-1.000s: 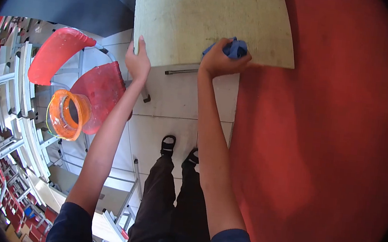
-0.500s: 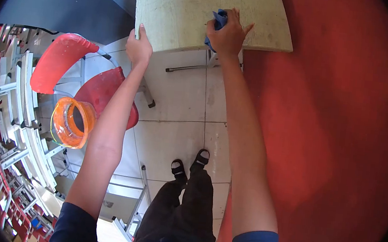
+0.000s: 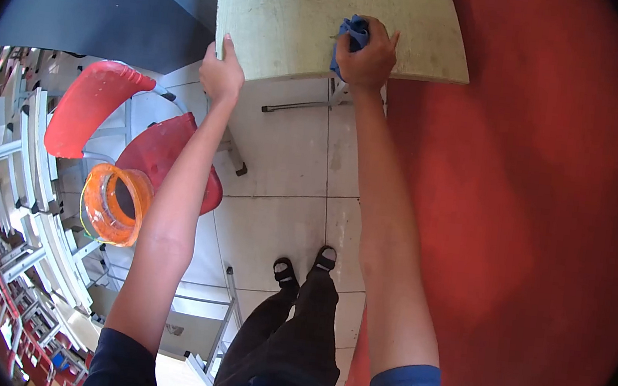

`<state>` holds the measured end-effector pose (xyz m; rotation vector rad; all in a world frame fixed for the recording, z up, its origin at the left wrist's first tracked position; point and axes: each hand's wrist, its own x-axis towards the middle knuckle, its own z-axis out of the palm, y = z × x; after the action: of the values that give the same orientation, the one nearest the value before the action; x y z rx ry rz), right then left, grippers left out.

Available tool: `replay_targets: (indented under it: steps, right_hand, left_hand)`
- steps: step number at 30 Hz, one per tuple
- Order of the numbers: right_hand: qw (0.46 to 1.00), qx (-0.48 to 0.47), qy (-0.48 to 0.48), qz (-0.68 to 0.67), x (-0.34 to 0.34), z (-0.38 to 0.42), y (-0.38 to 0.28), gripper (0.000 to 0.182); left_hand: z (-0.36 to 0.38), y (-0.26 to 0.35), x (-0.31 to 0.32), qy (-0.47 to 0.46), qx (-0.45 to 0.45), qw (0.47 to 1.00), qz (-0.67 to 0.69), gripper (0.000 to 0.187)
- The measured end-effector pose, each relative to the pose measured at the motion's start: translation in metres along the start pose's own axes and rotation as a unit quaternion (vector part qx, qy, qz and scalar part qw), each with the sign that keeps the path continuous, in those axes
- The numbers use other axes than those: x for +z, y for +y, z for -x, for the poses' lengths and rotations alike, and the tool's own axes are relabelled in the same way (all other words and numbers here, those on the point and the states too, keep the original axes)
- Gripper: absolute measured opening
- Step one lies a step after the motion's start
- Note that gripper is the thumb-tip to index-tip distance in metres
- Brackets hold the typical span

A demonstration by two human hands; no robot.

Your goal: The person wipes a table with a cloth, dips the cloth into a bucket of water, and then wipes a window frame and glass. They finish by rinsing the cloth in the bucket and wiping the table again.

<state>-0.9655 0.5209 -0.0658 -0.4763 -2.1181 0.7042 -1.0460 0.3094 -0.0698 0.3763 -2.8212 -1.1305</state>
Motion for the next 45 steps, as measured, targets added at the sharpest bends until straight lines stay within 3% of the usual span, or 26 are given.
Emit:
replay_targets:
  steps: [18, 20, 31, 38, 45]
  right_hand:
    - [1.000, 0.010, 0.028, 0.007, 0.064, -0.070, 0.016, 0.023]
    - [1.000, 0.016, 0.025, 0.005, 0.071, -0.077, 0.018, 0.023]
    - [0.999, 0.018, 0.040, -0.009, 0.098, -0.123, 0.017, 0.027]
    - [0.999, 0.043, 0.004, -0.009, 0.120, -0.156, 0.023, 0.033]
    - [0.997, 0.063, -0.037, 0.013, 0.140, -0.191, 0.032, 0.037]
  left_hand:
    - [-0.085, 0.039, 0.042, 0.032, 0.017, 0.999, 0.021, 0.050]
    - [-0.096, 0.044, 0.043, -0.027, 0.005, 0.999, 0.034, 0.051]
    - [-0.135, 0.073, 0.065, 0.033, 0.018, 0.999, 0.037, 0.053]
    - [-0.168, 0.100, 0.077, 0.004, -0.011, 0.999, 0.042, 0.054]
    - [-0.196, 0.116, 0.093, 0.028, 0.019, 0.999, 0.042, 0.047]
